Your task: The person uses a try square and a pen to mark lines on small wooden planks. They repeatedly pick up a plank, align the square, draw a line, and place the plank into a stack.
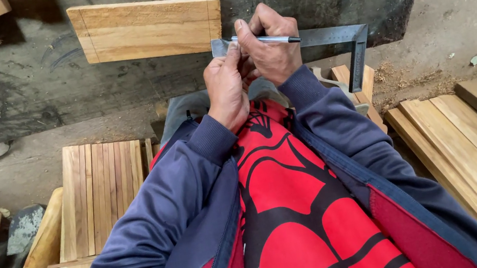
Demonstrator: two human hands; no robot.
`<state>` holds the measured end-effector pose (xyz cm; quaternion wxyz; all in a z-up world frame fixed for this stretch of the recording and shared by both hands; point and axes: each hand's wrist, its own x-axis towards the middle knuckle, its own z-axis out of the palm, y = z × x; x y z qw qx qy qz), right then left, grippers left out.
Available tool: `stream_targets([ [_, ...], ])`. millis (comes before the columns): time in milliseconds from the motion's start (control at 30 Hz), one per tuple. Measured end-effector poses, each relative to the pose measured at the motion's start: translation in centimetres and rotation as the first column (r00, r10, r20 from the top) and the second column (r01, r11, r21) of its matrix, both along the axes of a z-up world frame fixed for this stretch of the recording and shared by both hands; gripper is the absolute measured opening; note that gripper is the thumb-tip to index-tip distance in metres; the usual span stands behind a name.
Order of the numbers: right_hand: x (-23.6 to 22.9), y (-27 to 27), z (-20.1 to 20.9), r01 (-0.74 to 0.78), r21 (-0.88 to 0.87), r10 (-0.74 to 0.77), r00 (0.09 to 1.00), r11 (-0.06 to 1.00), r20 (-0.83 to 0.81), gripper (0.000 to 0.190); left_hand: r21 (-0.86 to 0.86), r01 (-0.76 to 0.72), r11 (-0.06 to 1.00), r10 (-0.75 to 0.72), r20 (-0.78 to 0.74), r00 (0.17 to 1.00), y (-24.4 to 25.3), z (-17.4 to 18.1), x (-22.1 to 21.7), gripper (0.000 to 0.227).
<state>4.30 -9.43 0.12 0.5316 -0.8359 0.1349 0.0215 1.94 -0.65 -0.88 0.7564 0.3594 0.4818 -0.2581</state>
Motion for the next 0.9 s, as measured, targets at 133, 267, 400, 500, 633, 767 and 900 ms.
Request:
stream_targets([
  [133,0.2,0.0,0.2,-0.004,0.034,0.004,1.000,0.999,0.007,0.035,0.015,-0.004,1.000,0.004,-0.014,1.000,-0.1,0.3,0.3,0.024],
  [267,0.2,0.1,0.4,-0.017,0.037,0.016,1.000,0.999,0.023,0.035,0.029,0.009,1.000,-0.008,-0.038,0.999,0.0,0.3,0.2,0.024],
  [400,0.3,0.2,0.4,-0.003,0.020,0.002,0.999,1.000,0.039,0.035,0.008,0.011,1.000,-0.011,-0.015,1.000,-0.1,0.1,0.2,0.025],
  [500,0.5,0.1,0.7,0.000,0.059,-0.002,1.000,0.998,0.020,0.034,0.012,-0.037,0.999,0.037,-0.027,0.999,-0.3,-0.1,0.2,0.027],
  [633,0.4,-2.9,4.0,0.184,0.031,-0.186,0.981,0.982,0.063,0.028,-0.047,0.001,0.999,0.000,0.020,1.000,0.8,0.9,-0.1,0.020],
  [767,-2.5,-8.9,7.3,-0.253,-0.286,0.209,0.962,0.924,-0.177,0.017,0.133,0.170,0.976,-0.203,0.299,0.933,4.6,5.2,4.6,0.025],
  [900,-6.7,-6.3,3.7,-0.143,0.357,0.317,0.810,0.923,-0.493,0.038,0.394,0.157,0.906,-0.342,0.460,0.820,7.5,5.8,11.4,0.020],
])
